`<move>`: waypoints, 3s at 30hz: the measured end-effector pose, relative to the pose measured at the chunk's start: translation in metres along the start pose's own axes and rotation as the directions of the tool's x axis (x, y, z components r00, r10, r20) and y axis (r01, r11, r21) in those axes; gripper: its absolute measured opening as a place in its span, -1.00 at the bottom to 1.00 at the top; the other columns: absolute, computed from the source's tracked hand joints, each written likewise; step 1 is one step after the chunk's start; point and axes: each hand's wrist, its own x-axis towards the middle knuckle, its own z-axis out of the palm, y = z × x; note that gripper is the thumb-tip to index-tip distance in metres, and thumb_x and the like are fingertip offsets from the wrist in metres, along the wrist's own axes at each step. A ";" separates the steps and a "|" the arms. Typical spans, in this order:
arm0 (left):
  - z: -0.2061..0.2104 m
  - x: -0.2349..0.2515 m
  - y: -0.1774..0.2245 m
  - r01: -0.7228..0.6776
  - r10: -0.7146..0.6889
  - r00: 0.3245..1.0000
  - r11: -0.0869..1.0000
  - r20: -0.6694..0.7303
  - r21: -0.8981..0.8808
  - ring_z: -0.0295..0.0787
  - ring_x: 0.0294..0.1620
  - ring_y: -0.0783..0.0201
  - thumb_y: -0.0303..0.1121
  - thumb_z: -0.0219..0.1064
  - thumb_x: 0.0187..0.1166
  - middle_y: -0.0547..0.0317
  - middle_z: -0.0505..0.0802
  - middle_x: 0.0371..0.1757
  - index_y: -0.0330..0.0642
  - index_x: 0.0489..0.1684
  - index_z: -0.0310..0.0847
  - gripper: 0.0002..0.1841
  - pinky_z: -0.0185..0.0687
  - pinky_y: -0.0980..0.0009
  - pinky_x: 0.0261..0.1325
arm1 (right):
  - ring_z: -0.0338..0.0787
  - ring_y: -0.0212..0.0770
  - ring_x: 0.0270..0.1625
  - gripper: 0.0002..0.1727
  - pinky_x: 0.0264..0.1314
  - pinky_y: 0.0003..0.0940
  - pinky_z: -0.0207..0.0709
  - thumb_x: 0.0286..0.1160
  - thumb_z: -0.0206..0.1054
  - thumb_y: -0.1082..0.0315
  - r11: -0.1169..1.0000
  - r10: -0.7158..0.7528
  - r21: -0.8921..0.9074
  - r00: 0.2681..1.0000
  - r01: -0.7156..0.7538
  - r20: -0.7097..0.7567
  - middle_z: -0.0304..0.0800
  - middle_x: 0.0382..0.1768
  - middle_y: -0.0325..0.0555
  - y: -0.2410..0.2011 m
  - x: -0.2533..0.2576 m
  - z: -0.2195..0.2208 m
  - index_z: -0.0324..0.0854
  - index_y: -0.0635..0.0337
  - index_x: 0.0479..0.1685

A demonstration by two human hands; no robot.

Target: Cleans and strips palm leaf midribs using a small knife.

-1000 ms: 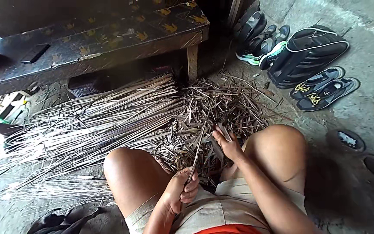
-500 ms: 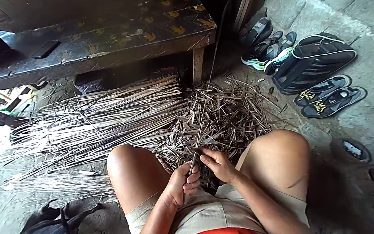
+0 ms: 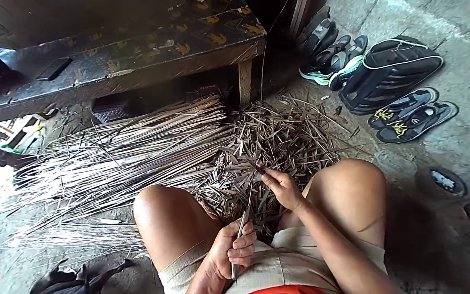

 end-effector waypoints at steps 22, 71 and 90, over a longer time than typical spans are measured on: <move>0.002 -0.006 -0.001 -0.121 0.230 0.948 0.900 -0.220 0.420 0.25 -0.89 0.66 -0.23 -0.36 0.83 0.49 0.44 -0.75 0.06 -0.46 0.45 -0.53 0.19 0.76 -0.82 | 0.83 -0.29 0.22 -0.50 0.39 -0.26 0.60 0.80 0.10 0.11 0.978 0.158 -0.150 0.986 -0.148 0.060 0.85 0.25 0.00 0.001 0.004 0.004 0.61 0.18 0.54; 0.016 0.013 0.043 -0.492 0.904 0.187 -0.253 0.385 0.833 0.89 -0.31 0.37 -0.40 -0.23 0.89 0.21 0.92 -0.20 -0.23 -0.20 0.64 -0.56 0.85 0.48 -0.25 | 0.46 -0.37 -0.46 -0.49 -0.28 -0.36 0.45 0.88 -0.13 0.11 0.948 0.297 -0.002 0.884 -0.318 0.362 0.50 -0.47 -0.22 -0.043 -0.032 0.044 0.67 0.30 0.12; 0.013 0.004 0.029 -0.419 0.922 0.094 -0.306 0.376 0.855 0.91 -0.39 0.37 -0.45 -0.19 0.86 0.26 0.94 -0.33 -0.22 -0.28 0.66 -0.57 0.88 0.46 -0.27 | 0.68 0.25 0.36 -0.29 0.42 0.23 0.43 0.93 -0.25 -0.04 0.649 0.739 -0.532 0.616 -0.544 0.271 0.71 0.17 0.38 0.005 -0.005 0.049 0.62 0.47 0.15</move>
